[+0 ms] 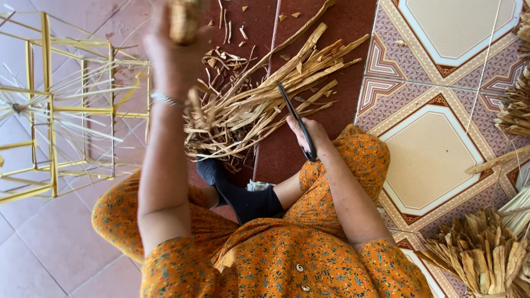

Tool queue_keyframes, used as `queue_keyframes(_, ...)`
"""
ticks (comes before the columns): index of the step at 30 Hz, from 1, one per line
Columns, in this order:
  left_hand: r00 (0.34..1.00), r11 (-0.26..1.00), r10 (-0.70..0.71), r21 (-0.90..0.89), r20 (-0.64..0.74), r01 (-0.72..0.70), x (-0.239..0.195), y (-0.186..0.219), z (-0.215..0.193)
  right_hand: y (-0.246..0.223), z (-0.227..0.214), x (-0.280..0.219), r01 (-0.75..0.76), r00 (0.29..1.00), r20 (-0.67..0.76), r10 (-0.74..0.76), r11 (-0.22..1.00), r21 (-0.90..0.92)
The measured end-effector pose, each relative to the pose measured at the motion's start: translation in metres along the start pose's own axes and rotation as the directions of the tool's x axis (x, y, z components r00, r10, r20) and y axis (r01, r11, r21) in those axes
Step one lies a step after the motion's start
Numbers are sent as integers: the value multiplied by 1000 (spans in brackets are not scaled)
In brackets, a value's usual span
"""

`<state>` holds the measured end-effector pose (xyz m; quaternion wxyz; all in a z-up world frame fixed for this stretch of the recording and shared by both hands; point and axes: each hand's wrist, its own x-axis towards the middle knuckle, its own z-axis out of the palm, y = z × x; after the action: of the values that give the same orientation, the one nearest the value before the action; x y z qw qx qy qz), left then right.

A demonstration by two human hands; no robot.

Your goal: The person sits on a tiled floor and uses shears to trim bundles of dried plant strips. They repeatedly gather, align, and cut the strips, then set the trimmed bundles aside.

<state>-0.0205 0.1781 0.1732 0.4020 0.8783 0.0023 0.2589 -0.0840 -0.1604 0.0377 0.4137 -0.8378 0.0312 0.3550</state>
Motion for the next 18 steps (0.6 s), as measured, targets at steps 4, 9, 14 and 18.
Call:
queue_keyframes(4,984,993,-36,117,176,16,30,-16,121,1,-10,-7,7,998,49,-24,952,307)
queue_keyframes(9,894,914,-201,404,400,24,40,-36,263,4,-21,-13,36,999,3,-44,851,525)
queue_keyframes(14,887,772,-256,633,385,-52,25,-57,333,1,-28,-16,91,995,-100,-28,704,705)
queue_keyframes(18,889,857,-297,508,349,87,25,-59,325,2,-35,-12,184,961,-277,23,693,697)
